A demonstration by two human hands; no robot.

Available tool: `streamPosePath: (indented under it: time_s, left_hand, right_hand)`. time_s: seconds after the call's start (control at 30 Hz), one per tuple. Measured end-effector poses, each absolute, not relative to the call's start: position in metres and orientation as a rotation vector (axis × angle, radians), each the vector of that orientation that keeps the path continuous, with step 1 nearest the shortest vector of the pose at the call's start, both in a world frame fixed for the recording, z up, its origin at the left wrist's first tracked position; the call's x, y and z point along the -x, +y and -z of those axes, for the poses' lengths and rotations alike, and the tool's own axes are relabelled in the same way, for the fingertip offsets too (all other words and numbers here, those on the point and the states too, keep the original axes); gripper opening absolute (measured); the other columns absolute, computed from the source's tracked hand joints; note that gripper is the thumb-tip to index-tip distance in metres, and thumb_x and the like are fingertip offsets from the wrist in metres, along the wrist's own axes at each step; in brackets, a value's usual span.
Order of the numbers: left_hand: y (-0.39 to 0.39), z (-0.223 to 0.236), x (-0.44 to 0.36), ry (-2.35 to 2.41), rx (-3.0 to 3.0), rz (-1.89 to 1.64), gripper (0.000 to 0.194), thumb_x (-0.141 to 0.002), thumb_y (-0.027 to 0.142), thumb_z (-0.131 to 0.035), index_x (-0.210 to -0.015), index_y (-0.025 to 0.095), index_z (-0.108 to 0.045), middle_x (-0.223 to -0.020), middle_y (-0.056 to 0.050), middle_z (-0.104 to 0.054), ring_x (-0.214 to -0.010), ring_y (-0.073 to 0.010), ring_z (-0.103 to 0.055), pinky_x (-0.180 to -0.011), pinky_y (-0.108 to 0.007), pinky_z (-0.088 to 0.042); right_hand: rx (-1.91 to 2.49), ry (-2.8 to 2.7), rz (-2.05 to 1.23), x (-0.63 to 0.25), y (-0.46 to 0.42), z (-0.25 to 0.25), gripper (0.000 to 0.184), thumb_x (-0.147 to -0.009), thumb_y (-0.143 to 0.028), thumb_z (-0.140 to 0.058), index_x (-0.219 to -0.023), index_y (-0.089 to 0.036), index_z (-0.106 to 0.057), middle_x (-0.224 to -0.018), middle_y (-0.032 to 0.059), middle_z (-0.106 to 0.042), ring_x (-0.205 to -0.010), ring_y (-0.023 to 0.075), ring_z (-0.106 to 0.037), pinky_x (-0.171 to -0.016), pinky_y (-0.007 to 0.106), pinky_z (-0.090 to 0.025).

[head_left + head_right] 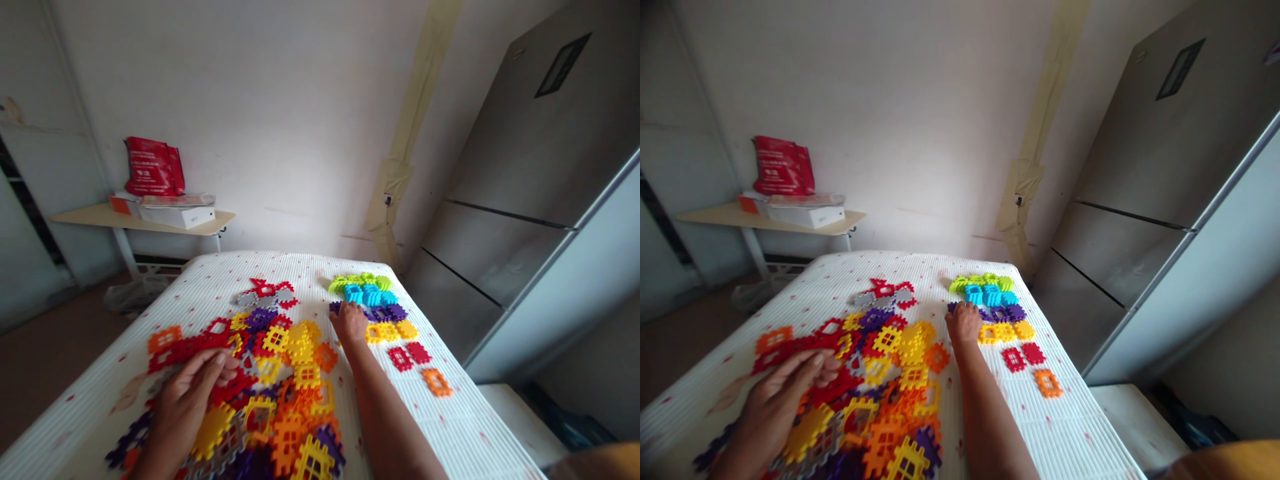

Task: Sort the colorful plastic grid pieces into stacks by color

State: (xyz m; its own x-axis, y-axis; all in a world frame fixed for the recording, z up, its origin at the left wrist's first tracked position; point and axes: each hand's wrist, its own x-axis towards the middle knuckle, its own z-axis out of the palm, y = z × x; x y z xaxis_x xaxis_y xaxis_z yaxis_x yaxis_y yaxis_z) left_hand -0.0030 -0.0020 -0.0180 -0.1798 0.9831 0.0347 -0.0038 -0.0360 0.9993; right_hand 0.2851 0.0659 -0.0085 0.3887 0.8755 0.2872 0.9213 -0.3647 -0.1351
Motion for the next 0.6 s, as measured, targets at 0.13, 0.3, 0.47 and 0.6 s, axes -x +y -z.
streamPosePath:
  time_s: [0.13, 0.3, 0.47, 0.6]
  left_hand:
    - [-0.0033, 0.0186, 0.0034, 1.324, -1.149, -1.374, 0.042, -0.067, 0.057, -0.064, -0.09, 0.021, -0.063, -0.077, -0.001, -0.07, -0.071, -0.0194, -0.063, -0.067, -0.027, -0.052]
    - [-0.0033, 0.0172, 0.002, 1.334, -1.158, -1.395, 0.041, -0.066, 0.056, -0.066, -0.087, 0.021, -0.065, -0.075, -0.002, -0.07, -0.068, -0.0198, -0.063, -0.066, -0.028, -0.052]
    - [-0.0031, 0.0169, 0.0017, 1.315, -1.169, -1.396, 0.04, -0.067, 0.055, -0.065, -0.086, 0.019, -0.065, -0.075, -0.003, -0.07, -0.067, -0.0199, -0.065, -0.065, -0.029, -0.052]
    - [-0.0042, 0.0101, 0.0007, 1.342, -1.217, -1.385, 0.039, -0.067, 0.054, -0.065, -0.086, 0.02, -0.066, -0.076, -0.005, -0.071, -0.067, -0.0205, -0.065, -0.065, -0.03, -0.052]
  right_hand:
    - [2.371, -1.573, 0.237, -0.2856, 0.0661, 0.0101, 0.026, -0.08, -0.032, -0.053, -0.096, -0.014, -0.065, -0.096, 0.0144, -0.064, -0.096, 0.0245, -0.058, -0.07, 0.03, -0.045]
    - [2.368, -1.575, 0.244, -0.2849, 0.0663, 0.0111, 0.025, -0.079, -0.03, -0.054, -0.095, -0.014, -0.064, -0.095, 0.0136, -0.064, -0.094, 0.025, -0.059, -0.068, 0.03, -0.045]
    - [2.373, -1.595, 0.235, -0.2836, 0.064, 0.0096, 0.025, -0.079, -0.029, -0.055, -0.098, -0.014, -0.063, -0.097, 0.0135, -0.062, -0.092, 0.024, -0.06, -0.067, 0.029, -0.045]
    - [2.336, -1.613, 0.275, -0.2792, 0.0616, 0.0022, 0.025, -0.081, -0.033, -0.054, -0.097, -0.015, -0.061, -0.102, 0.0123, -0.059, -0.088, 0.0224, -0.06, -0.065, 0.028, -0.044]
